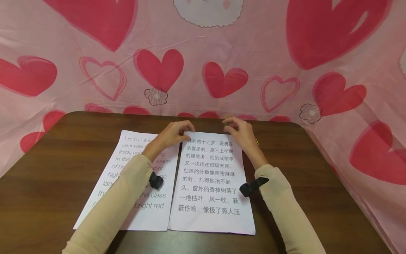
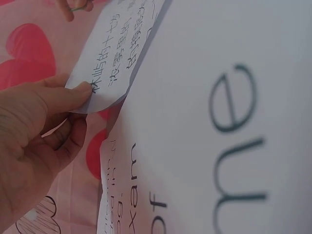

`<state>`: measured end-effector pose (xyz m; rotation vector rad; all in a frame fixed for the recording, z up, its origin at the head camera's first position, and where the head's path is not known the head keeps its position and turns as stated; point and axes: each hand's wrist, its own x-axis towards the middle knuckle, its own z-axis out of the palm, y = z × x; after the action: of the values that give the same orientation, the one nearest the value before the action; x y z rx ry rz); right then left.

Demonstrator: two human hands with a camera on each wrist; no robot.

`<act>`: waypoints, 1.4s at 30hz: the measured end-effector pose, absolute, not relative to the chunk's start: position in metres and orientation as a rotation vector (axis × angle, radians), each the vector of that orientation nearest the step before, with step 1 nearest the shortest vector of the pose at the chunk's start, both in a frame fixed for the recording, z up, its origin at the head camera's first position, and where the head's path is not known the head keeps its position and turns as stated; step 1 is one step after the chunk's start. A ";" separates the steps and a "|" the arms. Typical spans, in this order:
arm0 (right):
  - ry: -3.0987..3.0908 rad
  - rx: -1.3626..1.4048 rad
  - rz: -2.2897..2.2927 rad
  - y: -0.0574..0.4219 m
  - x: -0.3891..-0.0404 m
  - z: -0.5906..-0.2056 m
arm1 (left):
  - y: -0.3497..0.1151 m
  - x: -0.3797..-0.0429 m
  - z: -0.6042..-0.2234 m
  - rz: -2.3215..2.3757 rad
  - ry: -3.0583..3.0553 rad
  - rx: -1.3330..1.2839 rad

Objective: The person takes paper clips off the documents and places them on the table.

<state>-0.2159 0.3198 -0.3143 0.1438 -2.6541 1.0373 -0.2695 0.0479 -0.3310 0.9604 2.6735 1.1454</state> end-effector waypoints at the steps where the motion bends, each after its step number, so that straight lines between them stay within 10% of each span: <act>1: -2.650 0.137 1.031 0.323 -0.215 -0.315 | 0.048 -0.269 -0.331 1.142 2.675 0.958; 42: -2.979 -0.040 0.663 0.442 -0.188 -0.324 | 0.053 -0.269 -0.331 1.050 2.699 0.883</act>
<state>-0.1882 0.4417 -0.3242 -0.0398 -2.9787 0.6629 -0.2694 0.0532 -0.3305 0.8832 2.6986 1.0499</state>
